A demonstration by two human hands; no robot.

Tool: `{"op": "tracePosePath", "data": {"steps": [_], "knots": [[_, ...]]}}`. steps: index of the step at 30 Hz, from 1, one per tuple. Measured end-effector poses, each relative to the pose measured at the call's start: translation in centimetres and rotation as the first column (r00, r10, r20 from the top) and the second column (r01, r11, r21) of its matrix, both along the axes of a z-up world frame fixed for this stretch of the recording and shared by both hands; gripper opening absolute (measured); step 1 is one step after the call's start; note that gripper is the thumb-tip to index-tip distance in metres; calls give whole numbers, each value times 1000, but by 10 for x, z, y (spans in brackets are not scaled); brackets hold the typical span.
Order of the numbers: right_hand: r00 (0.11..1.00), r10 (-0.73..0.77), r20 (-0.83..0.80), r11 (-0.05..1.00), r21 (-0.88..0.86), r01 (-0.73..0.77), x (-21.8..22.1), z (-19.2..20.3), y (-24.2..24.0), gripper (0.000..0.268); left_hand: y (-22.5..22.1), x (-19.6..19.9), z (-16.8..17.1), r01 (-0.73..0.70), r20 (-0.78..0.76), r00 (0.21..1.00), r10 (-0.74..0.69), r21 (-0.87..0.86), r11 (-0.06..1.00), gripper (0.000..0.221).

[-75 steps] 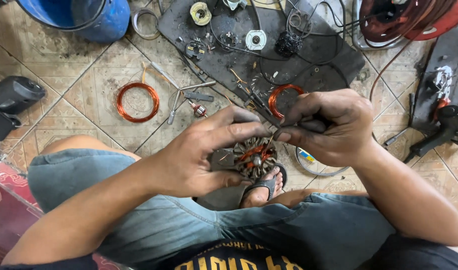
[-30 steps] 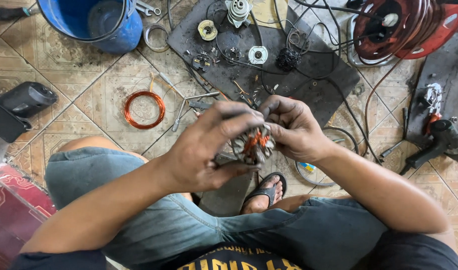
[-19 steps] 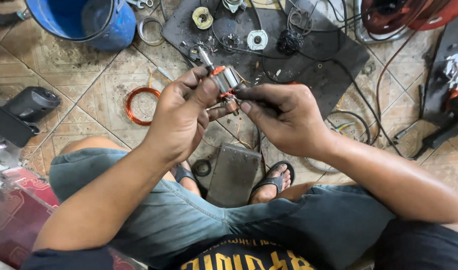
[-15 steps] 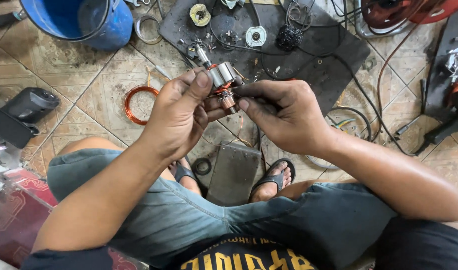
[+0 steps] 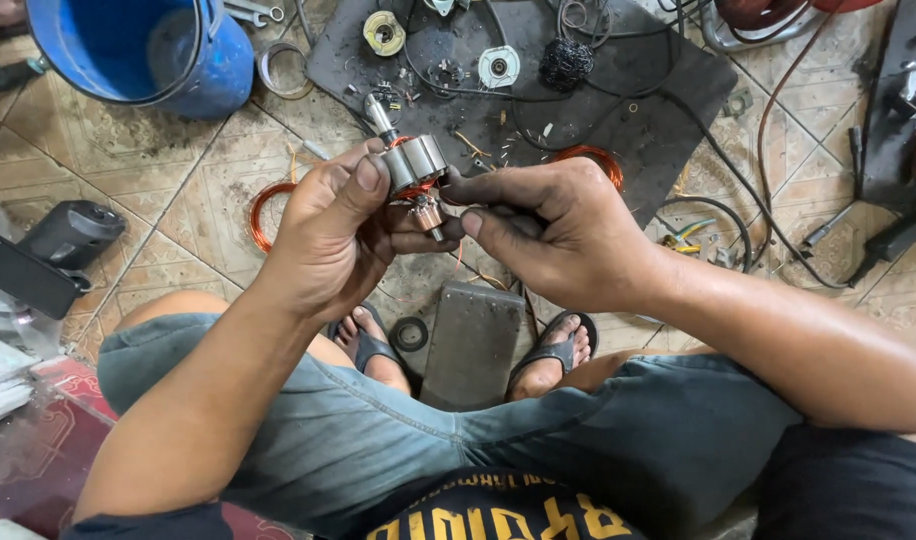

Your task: Winding copper wire onto a motor armature for repair or assembly

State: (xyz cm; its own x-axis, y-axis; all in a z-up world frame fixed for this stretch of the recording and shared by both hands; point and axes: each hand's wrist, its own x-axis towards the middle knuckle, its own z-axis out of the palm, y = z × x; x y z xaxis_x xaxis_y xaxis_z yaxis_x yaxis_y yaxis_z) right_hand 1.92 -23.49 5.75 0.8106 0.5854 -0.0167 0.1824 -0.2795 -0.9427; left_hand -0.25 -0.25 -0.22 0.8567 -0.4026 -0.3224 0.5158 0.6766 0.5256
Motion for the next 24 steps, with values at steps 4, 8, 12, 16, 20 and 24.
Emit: {"op": "tracePosePath", "data": {"steps": [4,8,12,16,20,24], "knots": [[1000,6,-25,1000,3,-6,-1,-3,-2,19,-9,-1,7,-23,41,999,21,49,999,56],[1000,-28,4,995,-91,28,-1,2,-1,8,-20,-2,14,-41,13,999,39,240,970,40],[974,31,223,969,-245,25,-3,5,-2,9,-25,0,15,-25,-22,999,35,340,940,34],[849,216,483,952,-299,-72,-4,12,-9,16,-33,-2,9,-26,-53,998,46,341,940,36],[599,382,704,888,-458,-29,2,11,-22,17,-39,-2,7,-13,-52,998,36,390,921,40],[609,288,739,933,-360,-4,9,-7,-39,32,-43,-5,10,42,15,998,-55,472,881,43]]}}
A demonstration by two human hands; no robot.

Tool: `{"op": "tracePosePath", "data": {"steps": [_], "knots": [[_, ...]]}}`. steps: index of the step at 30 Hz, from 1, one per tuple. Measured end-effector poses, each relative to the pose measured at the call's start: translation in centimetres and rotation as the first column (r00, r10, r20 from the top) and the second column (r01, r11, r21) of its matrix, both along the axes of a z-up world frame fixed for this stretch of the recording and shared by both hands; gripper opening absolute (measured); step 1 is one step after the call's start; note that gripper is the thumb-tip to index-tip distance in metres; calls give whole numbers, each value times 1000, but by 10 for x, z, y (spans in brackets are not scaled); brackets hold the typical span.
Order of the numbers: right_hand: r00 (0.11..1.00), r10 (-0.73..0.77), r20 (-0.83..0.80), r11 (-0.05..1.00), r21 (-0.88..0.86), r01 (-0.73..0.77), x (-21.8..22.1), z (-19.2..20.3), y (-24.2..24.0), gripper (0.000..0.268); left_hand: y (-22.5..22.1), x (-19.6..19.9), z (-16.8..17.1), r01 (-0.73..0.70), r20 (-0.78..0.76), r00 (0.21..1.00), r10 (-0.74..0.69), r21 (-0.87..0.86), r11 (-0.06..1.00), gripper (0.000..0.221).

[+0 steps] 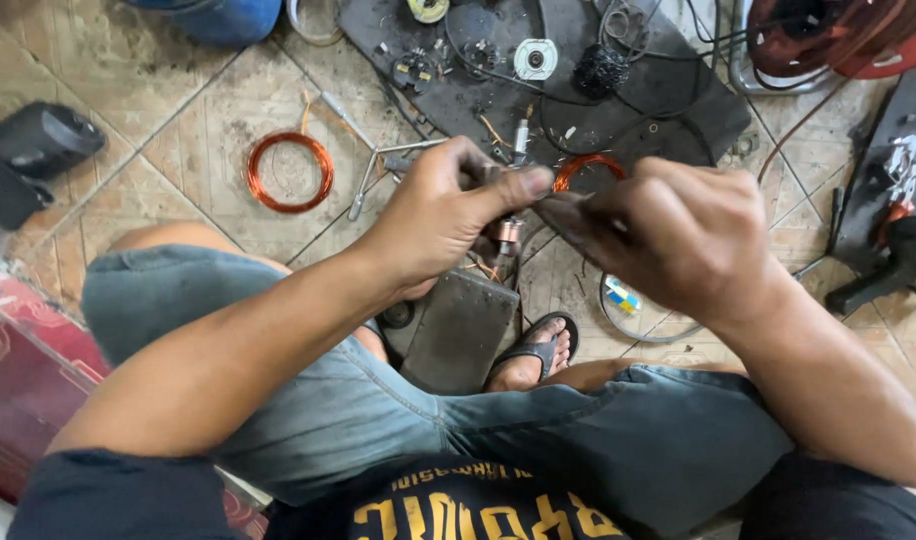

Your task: Winding copper wire onto a motor armature for repair or assembly

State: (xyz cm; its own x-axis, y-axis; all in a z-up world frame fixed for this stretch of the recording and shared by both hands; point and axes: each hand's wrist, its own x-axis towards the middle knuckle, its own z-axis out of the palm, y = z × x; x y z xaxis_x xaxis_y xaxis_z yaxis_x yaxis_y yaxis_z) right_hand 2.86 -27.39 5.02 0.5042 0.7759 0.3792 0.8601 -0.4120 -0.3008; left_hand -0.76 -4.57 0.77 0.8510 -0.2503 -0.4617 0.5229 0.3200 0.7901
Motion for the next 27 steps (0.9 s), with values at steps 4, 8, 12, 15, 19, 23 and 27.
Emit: {"op": "tracePosePath", "data": {"steps": [4,8,12,15,19,23,27], "knots": [[991,-92,-100,994,41,97,-1,-9,-11,34,0,-1,6,-2,-102,995,-4,-59,998,43],[925,-218,-311,956,121,266,0,-9,-9,38,1,-3,10,48,-83,995,-56,-100,994,42],[882,-210,-422,946,140,293,3,-9,-6,39,6,-5,13,105,-14,994,-107,-108,989,38],[880,-198,-432,948,142,284,0,-2,-3,36,13,-6,17,160,284,932,-224,233,959,42],[911,-176,-372,958,149,246,-5,6,-4,37,17,-12,28,196,365,892,-266,217,956,52],[931,-65,-359,965,215,150,-8,10,-4,32,20,-16,33,190,483,826,-290,246,950,57],[944,-40,-329,960,248,127,-10,19,0,31,24,-17,35,182,608,702,-371,351,919,67]]}}
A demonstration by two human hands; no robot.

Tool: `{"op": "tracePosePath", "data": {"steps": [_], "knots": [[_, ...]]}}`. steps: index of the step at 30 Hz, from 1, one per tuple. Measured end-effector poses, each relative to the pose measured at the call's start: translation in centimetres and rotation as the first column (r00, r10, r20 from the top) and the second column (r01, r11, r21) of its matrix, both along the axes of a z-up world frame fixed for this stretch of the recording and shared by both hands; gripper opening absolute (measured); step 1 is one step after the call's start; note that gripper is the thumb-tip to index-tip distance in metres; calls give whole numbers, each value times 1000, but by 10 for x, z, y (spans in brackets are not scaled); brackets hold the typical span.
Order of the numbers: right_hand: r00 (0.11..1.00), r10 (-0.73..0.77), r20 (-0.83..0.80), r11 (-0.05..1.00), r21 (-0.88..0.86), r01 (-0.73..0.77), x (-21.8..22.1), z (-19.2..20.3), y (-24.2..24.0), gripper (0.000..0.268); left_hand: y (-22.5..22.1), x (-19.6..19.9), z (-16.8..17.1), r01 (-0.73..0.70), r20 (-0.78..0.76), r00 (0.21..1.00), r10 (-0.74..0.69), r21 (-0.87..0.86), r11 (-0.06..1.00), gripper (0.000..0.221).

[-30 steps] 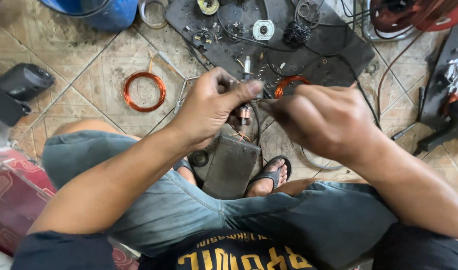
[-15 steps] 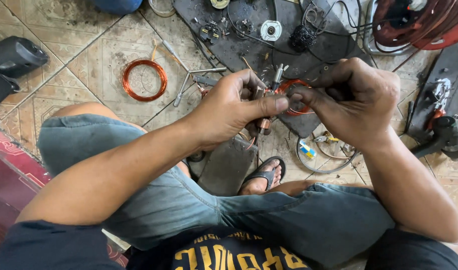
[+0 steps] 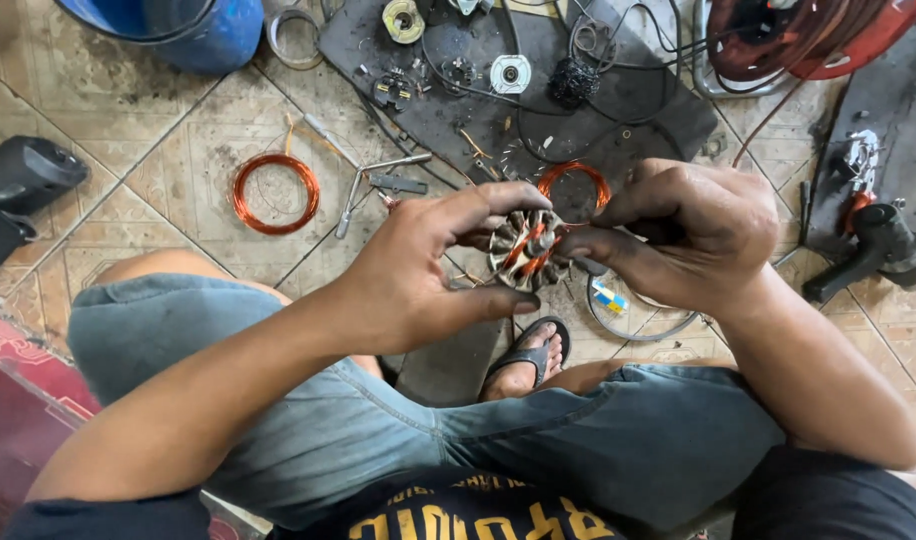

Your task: Winding copper wire onto a motor armature for repair or assembly

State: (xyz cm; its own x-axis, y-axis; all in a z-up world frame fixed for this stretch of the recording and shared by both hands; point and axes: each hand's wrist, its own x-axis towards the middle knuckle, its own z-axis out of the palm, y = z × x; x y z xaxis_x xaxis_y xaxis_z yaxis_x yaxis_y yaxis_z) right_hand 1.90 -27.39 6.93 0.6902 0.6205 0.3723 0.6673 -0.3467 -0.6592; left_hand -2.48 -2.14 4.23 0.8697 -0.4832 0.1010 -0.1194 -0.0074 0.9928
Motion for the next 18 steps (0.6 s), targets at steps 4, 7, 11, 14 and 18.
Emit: {"op": "tracePosePath", "data": {"steps": [4,7,11,14,18], "knots": [[999,38,-38,998,46,-36,0,0,-5,29,5,0,10,49,42,998,-50,30,998,64],[999,18,-26,999,41,-17,-2,0,-8,32,6,0,13,91,61,994,-91,7,996,65],[998,62,0,998,32,-62,-2,4,-7,26,8,-1,14,149,144,978,-148,3,989,65],[997,73,-3,997,26,-73,-3,2,-7,28,9,-3,14,162,191,968,-161,15,987,64],[994,74,-79,995,76,-68,-5,-3,-7,31,10,-5,12,163,266,949,-169,43,986,69]]}}
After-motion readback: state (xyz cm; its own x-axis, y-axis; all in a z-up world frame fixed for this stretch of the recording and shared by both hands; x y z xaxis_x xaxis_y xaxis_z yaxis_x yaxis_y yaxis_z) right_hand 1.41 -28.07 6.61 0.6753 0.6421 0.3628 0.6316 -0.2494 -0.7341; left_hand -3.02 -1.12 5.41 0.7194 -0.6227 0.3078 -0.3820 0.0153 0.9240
